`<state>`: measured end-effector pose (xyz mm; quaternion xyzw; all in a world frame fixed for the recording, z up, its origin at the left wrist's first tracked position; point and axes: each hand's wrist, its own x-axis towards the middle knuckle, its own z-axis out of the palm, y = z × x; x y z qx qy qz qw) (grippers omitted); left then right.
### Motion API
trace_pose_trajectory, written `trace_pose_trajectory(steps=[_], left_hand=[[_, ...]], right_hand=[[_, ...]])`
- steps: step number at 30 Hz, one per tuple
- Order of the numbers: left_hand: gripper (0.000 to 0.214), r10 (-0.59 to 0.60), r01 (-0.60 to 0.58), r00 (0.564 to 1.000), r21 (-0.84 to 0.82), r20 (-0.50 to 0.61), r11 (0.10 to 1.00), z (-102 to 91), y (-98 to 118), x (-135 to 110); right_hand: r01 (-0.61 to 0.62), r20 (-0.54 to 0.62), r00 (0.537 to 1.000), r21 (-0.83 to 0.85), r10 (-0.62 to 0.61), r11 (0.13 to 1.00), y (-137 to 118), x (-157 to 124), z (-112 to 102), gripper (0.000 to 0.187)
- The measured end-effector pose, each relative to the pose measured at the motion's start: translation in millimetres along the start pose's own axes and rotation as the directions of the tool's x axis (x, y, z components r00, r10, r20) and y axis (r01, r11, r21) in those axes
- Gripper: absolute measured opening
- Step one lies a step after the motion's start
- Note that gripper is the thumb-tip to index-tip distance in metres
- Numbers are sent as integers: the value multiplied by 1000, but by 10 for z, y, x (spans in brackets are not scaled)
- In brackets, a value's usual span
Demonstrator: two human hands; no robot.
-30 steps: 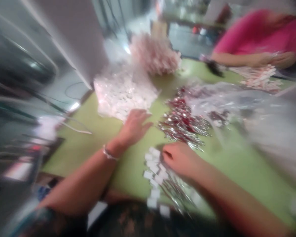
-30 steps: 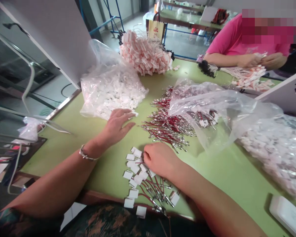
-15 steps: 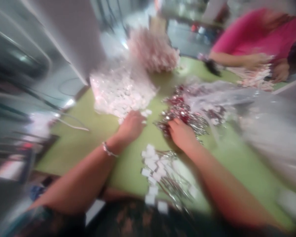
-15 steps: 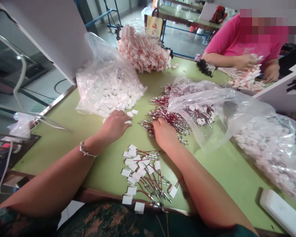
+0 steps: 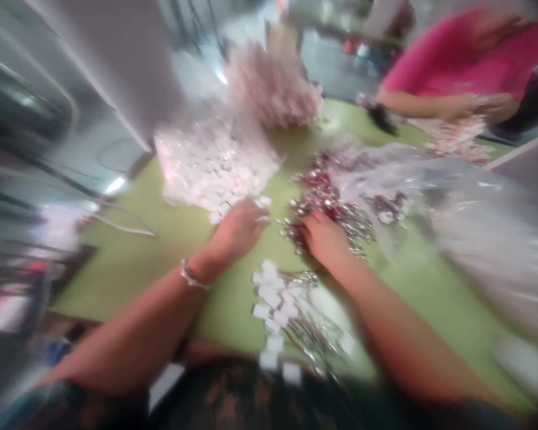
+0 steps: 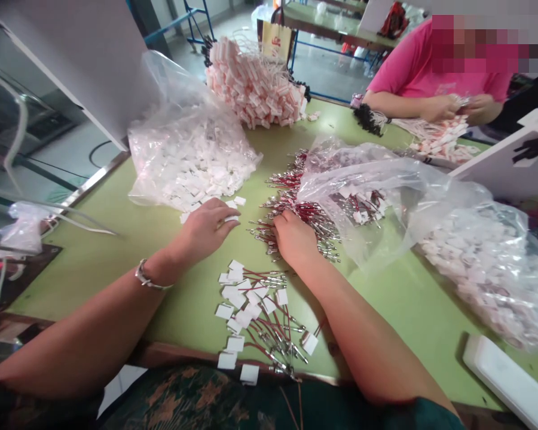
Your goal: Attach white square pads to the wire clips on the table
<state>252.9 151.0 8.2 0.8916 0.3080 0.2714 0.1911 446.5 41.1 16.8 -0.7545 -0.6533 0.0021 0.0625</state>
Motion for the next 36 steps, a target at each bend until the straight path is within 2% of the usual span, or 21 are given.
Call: trace_pose_trajectory(steps=[2,4,6,8,9,11,15,19,25,29,32,36], left_hand=[[22,-78,75,997,-115,-22,990,-16,41,-2],[22,-187,183,982,-273,12,944,-22,67,-8],[27,-294,311,949,-465,109,829,-12,73,-21],[35,-344,400,914,-602,214,691,8,66,-39],[38,-351,420,905,-640,242,643,21,62,-47],[42,-356,421,902,-677,243,604,48,57,-61],[45,-372,404,904,-711,212,576,81,65,-81],[37,-387,461,875,-747,291,480,69,85,-98],[31,-405,501,831,-829,382,247,-6,161,-71],[29,-467,528,786,-832,405,168,-47,214,-72],[26,-441,550,776,-827,451,120,-68,255,-90],[12,-424,576,755,-814,499,67,-86,316,-93]], right_hand=[[8,-33,999,47,-7,999,36,16,19,22],[44,-146,989,152,-21,987,77,27,10,20],[101,-307,952,269,-14,958,104,24,-27,18],[149,-399,917,360,8,921,96,-5,-85,16],[157,-395,919,396,14,905,77,-29,-117,15],[146,-323,946,432,2,890,14,-93,-176,13],[107,-194,980,330,-44,938,-118,-220,-251,15],[97,-114,991,269,-69,958,-168,-276,-300,26],[140,-102,988,335,-112,932,-209,-297,-335,27],[168,-84,986,361,-147,917,-253,-322,-328,25],[204,-70,979,338,-192,919,-279,-330,-312,25],[165,-101,985,328,-139,930,-274,-314,-281,26]])
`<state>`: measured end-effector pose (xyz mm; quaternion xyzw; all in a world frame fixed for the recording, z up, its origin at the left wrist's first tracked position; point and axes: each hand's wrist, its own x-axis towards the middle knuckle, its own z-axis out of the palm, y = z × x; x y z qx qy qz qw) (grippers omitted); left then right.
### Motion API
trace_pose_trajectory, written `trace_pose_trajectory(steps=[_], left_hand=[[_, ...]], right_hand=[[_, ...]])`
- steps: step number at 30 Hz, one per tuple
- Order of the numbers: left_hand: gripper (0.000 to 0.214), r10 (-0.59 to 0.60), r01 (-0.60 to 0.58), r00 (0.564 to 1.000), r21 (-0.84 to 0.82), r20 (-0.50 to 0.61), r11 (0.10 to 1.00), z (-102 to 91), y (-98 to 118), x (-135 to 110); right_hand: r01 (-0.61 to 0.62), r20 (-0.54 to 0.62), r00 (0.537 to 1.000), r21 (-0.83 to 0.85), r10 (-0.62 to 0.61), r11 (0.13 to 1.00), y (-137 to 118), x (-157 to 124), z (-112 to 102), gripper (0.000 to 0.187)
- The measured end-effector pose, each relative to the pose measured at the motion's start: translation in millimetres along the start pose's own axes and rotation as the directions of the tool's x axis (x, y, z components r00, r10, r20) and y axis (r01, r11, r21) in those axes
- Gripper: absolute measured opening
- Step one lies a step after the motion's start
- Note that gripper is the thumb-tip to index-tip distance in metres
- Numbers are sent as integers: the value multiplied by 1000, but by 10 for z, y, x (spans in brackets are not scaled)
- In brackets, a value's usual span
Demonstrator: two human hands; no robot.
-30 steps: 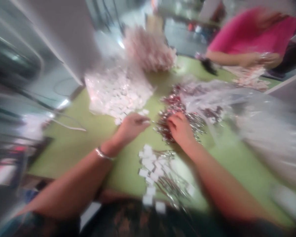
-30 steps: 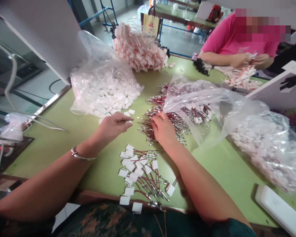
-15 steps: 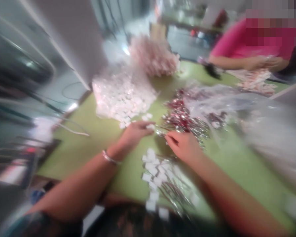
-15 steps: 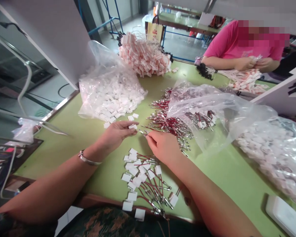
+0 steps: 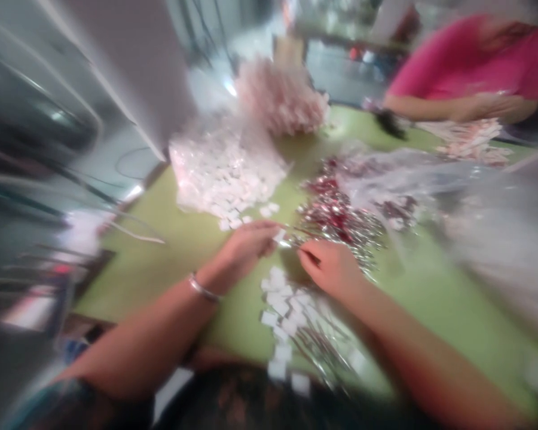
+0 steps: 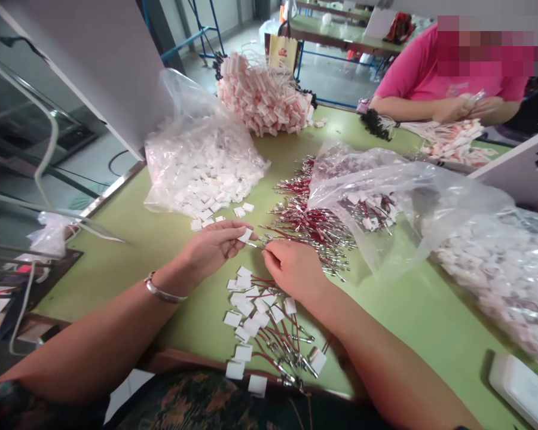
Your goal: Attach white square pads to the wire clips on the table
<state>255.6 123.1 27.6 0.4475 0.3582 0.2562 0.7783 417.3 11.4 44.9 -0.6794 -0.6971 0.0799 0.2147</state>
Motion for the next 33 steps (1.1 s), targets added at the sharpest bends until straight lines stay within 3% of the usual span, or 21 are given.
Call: trace_pose_trajectory(steps=[3,9,16,19,23,27,33], left_hand=[[6,-21,21,1000,-50,-2,999,19,-1,0],[37,-7,10,999,-57,41,998,-43,-48,29],[24,-51,50,998,7,21,999,-11,-35,33],[29,-32,31,999,111,10,993,14,-28,34],[31,6,-58,986,308,165,950,11,-57,25],[25,9,-103,966,353,257,930,-30,-117,24],[25,-82,-136,901,458,426,879,-49,-107,41]], right_hand=[[-16,-28,999,11,16,1000,19,-1,4,26],[49,-52,997,-9,-50,999,6,-40,-6,27],[-39,-7,999,-113,39,993,22,-21,-1,28],[-76,-25,997,-152,73,986,7,-17,-11,27],[-72,35,996,-179,79,981,-33,-30,-10,25],[-88,91,990,-192,107,977,-48,-68,32,23],[-59,160,984,-122,78,991,-50,-115,68,23]])
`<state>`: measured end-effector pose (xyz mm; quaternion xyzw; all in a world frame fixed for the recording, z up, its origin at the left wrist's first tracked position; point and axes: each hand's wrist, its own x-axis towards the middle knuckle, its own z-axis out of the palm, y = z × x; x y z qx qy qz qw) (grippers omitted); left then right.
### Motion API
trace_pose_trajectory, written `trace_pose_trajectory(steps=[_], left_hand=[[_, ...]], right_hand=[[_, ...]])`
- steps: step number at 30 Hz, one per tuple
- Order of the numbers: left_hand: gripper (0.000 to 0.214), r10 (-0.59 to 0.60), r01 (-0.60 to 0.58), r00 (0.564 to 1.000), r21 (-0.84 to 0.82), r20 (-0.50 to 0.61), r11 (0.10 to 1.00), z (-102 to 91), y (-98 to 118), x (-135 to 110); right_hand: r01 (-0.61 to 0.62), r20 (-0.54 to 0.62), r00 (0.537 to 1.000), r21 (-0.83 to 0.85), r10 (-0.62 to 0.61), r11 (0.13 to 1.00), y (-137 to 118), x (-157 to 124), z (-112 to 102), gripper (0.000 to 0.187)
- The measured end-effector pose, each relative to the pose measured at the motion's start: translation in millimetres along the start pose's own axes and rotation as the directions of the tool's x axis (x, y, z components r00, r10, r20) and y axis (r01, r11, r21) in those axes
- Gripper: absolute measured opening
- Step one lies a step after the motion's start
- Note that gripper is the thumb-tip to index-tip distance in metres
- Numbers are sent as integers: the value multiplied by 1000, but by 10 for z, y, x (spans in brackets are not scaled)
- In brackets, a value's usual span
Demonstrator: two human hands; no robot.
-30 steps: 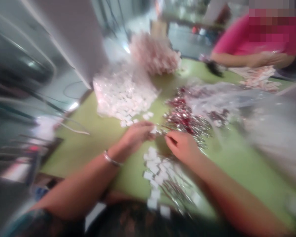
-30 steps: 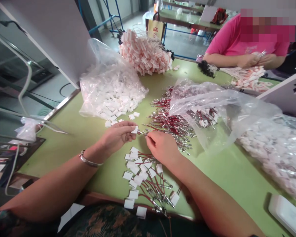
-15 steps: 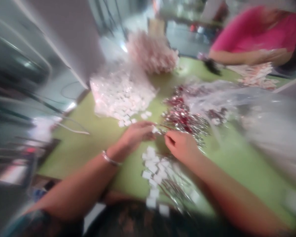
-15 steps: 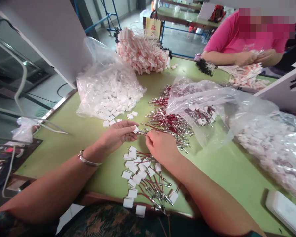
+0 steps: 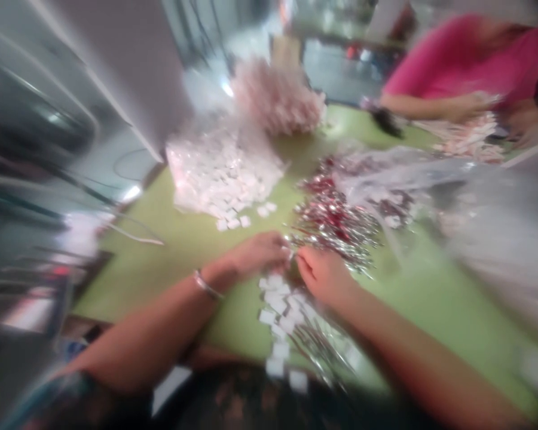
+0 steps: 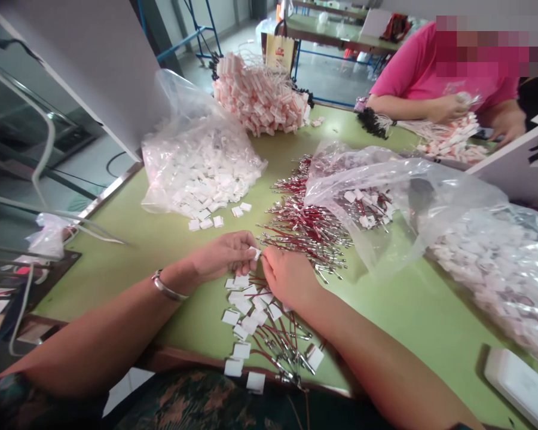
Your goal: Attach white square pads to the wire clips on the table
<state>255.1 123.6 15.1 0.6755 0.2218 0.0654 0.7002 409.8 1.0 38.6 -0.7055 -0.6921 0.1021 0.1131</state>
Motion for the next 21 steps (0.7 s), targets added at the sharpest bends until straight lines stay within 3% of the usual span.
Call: trace_pose_trajectory(steps=[2,4,5,7,8,9,12,15,17,21], left_hand=[[30,0,-8,999,173,44,985,-35,61,-13],[34,52,-13,995,432,-79,902,-101,116,-23],[35,129,9,971,568,-202,823,-144,128,-21],[36,327,124,854,769,-404,627,-235,110,5],[37,400,186,805,826,-438,531,-278,82,26],[38,442,226,787,868,-430,443,-313,46,51],[36,436,237,835,935,-335,265,-370,-50,115],[28,420,228,855,948,-303,221,-361,-68,134],[26,420,232,855,948,-305,216,-338,-49,130],[21,451,219,837,945,-310,244,-304,-45,141]], right_hand=[[-11,43,999,6,11,1000,-28,-14,11,22],[-4,75,997,11,4,1000,-84,-38,35,21],[8,82,997,21,-9,1000,-122,-53,50,20],[49,95,994,79,-57,996,-203,-90,73,19],[74,107,990,125,-87,989,-238,-109,73,20],[96,120,986,179,-119,979,-263,-124,62,20],[114,139,977,310,-164,944,-225,-126,-55,23],[33,82,995,246,-55,969,-12,-41,-215,25],[-62,-23,998,127,65,990,151,47,-255,20],[-136,-88,987,-49,131,989,287,192,-93,18]])
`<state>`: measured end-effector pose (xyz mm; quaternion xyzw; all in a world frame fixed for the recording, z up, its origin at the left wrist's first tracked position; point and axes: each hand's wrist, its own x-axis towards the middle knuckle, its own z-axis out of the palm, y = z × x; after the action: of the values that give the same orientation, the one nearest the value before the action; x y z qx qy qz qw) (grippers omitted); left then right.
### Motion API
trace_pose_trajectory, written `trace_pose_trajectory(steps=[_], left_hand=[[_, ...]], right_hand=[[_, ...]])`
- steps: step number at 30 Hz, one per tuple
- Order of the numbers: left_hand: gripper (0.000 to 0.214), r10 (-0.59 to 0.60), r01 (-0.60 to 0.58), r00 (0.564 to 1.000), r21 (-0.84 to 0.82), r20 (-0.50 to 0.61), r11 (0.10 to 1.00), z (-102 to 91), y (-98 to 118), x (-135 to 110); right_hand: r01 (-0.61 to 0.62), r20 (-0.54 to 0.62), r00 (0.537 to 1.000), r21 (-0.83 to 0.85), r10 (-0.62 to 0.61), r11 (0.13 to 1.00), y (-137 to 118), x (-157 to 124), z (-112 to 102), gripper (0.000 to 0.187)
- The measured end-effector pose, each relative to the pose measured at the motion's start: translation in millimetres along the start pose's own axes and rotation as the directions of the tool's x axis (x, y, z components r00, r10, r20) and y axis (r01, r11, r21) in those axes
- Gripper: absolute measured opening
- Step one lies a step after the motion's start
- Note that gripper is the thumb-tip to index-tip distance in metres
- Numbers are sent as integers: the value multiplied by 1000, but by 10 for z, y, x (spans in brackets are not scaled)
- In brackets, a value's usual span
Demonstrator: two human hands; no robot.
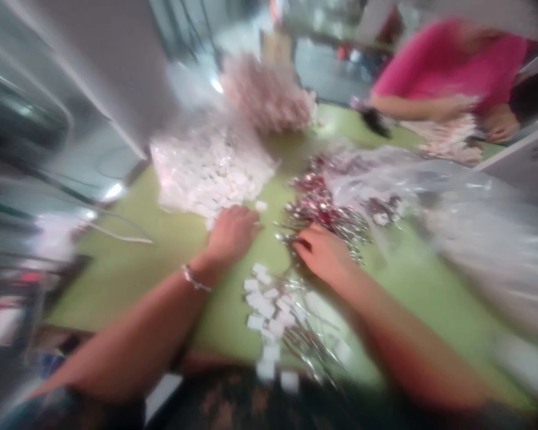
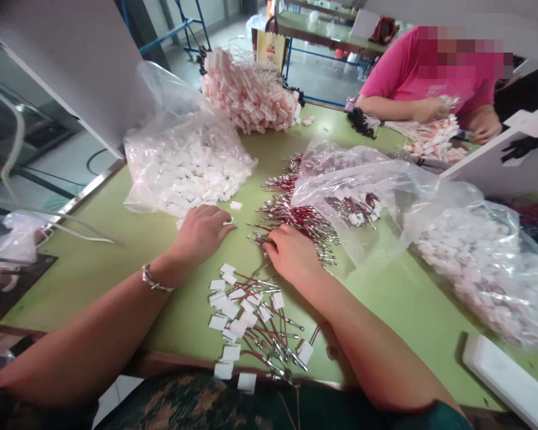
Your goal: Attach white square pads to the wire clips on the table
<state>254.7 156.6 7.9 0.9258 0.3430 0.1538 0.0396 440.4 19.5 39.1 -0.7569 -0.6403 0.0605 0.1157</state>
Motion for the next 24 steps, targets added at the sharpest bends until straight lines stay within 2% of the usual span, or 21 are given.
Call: trace_pose_trajectory(steps=[4,9,11,13,15,17,19,21,24], left_hand=[[12,-12,9,999,-93,-30,996,92,-31,-3],[27,33,-43,998,-177,-59,983,131,-44,-30],[33,0,-25,995,-259,-97,965,88,-17,-42],[36,-103,40,987,-433,-123,901,36,21,-50],[38,-227,135,973,-681,-48,720,2,61,-55],[39,-287,226,952,-875,105,429,-2,98,-62],[37,-273,287,933,-943,236,167,15,129,-72],[33,-258,322,917,-946,305,25,33,155,-86],[34,-253,353,898,-932,361,-81,21,186,-107]], right_hand=[[24,-13,1000,-82,-25,996,-58,20,165,20],[28,-35,999,26,-27,999,16,60,88,21],[-13,-48,999,15,14,1000,76,94,34,22],[-73,-43,996,-15,72,997,124,119,-9,23],[-69,-28,997,-3,69,998,140,121,-42,22],[15,-49,999,90,-11,996,116,97,-63,20],[102,-101,991,209,-82,973,58,54,-74,17],[157,-155,981,274,-117,949,-9,7,-74,16],[206,-219,964,260,-150,944,-76,-44,-56,17]])
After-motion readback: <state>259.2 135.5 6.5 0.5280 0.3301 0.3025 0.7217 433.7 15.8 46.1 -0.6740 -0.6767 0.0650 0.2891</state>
